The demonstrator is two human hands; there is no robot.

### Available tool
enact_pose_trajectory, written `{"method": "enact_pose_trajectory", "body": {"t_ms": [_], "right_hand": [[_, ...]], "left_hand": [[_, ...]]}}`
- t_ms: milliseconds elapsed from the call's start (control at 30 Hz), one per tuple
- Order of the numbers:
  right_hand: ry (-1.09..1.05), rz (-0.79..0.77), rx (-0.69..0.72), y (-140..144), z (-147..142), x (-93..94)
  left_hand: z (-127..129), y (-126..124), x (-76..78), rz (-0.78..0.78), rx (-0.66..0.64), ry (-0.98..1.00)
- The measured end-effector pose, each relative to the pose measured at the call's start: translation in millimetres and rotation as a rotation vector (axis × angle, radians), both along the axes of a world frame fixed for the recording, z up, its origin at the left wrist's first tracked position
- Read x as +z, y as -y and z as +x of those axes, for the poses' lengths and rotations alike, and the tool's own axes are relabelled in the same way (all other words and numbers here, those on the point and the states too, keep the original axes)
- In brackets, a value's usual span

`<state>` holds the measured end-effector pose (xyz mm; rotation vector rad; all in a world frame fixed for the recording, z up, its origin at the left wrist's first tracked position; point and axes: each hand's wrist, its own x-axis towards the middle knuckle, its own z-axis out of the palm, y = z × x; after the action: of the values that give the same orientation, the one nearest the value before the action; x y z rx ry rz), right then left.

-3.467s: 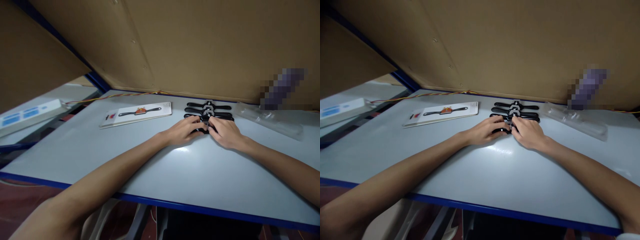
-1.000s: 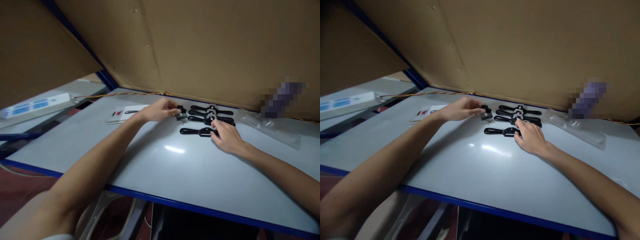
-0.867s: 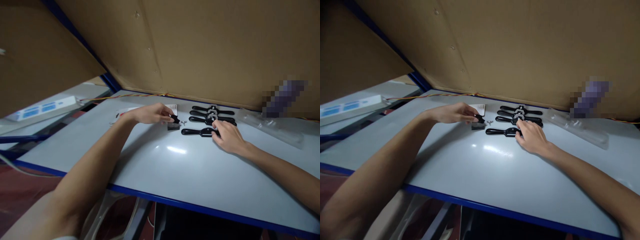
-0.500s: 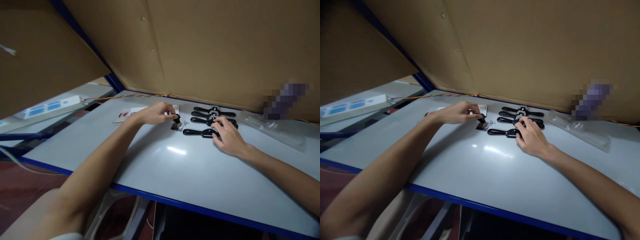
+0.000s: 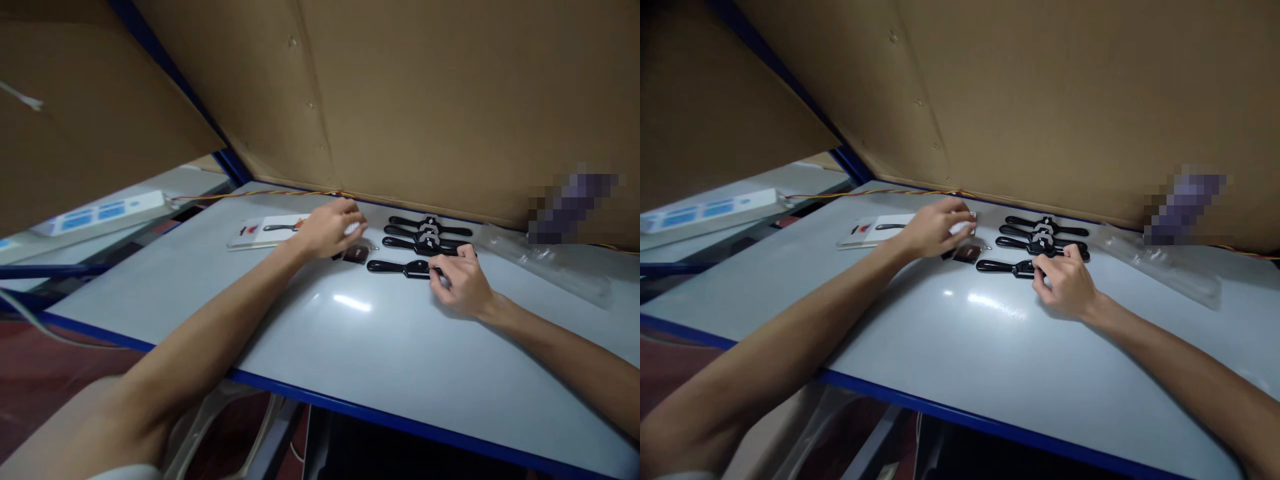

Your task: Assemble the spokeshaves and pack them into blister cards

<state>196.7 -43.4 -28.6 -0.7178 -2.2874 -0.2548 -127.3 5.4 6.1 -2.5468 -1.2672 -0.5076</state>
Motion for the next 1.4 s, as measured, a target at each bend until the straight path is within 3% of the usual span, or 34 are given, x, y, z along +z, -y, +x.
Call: {"method": "enact_pose_trajectory", "body": {"t_ms": [133,233,467,600,867,1400], "right_hand": [[-0.004,-0.050,-0.066,0,-2,0.5],[0.042,-0.102,-0.232,-3,-2,3.1],[0.145,-0.248,-0.455,-23,14,3.1],[0.191,-0.265,-0.441,-25,15,0.7],[0.226,-0.303,-0.327,-25,13,-0.1],[0.193,-0.379,-0.144,-24,18,2.4]], "left_hand": [[48,28,-10.1,0.078,-0.252,-0.115],[76,44,-11.2,0.069,-0.293,-0.102],[114,33,20.1,-0.268,0.040,-0.171],[132,16,28.2,-0.361,0.080,-0.287],[127,-10,8.9,-0.353,-0.038,-0.300],[122,-10,-6.6,-0.306,-0.082,-0.176]]}}
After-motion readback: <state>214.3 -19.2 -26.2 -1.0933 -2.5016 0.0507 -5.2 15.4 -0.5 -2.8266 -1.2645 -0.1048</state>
